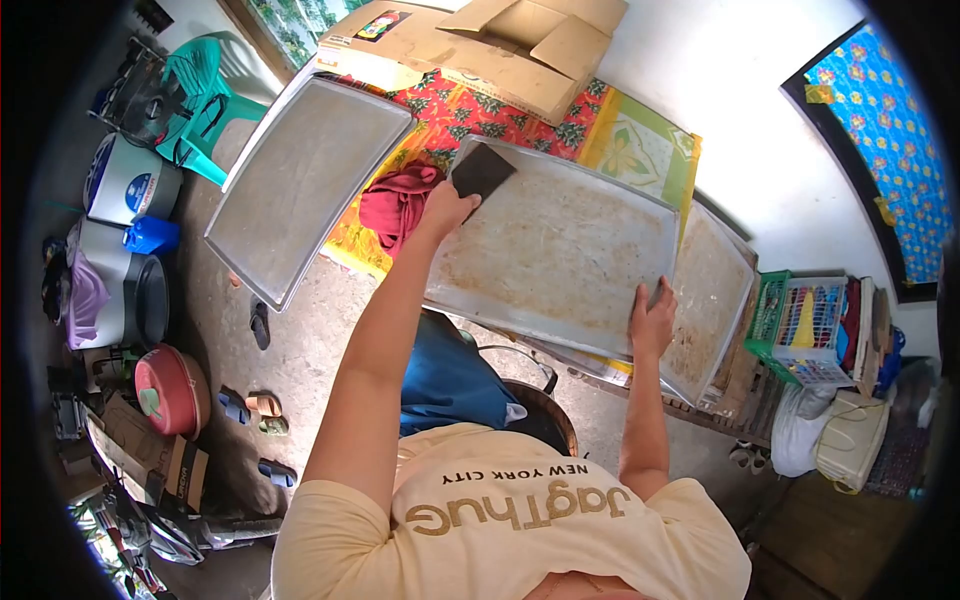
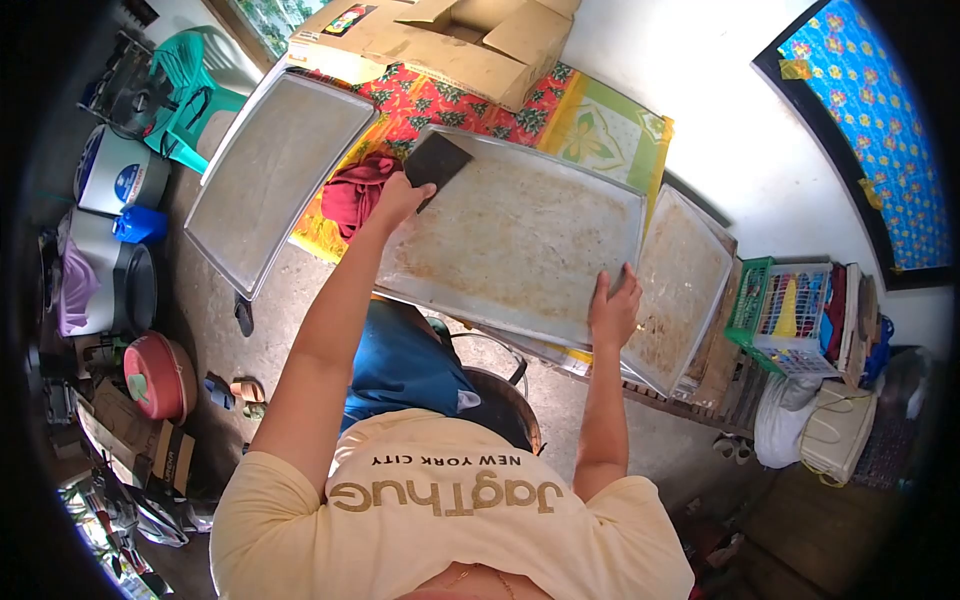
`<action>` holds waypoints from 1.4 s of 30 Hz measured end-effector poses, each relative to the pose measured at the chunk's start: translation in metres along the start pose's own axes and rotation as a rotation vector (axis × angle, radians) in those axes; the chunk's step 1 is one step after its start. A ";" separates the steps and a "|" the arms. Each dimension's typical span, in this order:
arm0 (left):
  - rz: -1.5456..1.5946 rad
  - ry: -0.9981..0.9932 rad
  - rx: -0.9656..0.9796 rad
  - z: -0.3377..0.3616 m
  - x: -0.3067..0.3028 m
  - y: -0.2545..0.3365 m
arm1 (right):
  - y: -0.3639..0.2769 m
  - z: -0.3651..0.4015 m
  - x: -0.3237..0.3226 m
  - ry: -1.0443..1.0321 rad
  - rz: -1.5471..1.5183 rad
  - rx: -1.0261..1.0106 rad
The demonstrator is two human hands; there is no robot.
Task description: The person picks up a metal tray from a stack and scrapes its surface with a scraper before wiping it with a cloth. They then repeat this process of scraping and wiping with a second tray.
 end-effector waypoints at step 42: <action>0.115 -0.229 0.156 0.059 0.013 -0.053 | -0.004 -0.001 -0.001 0.012 0.005 -0.003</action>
Point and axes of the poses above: each hand's wrist, its own z-axis away from the middle knuckle, its own x-axis out of the palm, y = z × x, the point moved 3 cm from there along -z, towards the middle knuckle, and after that the axes turned 3 degrees about -x, right-handed, at the moved point
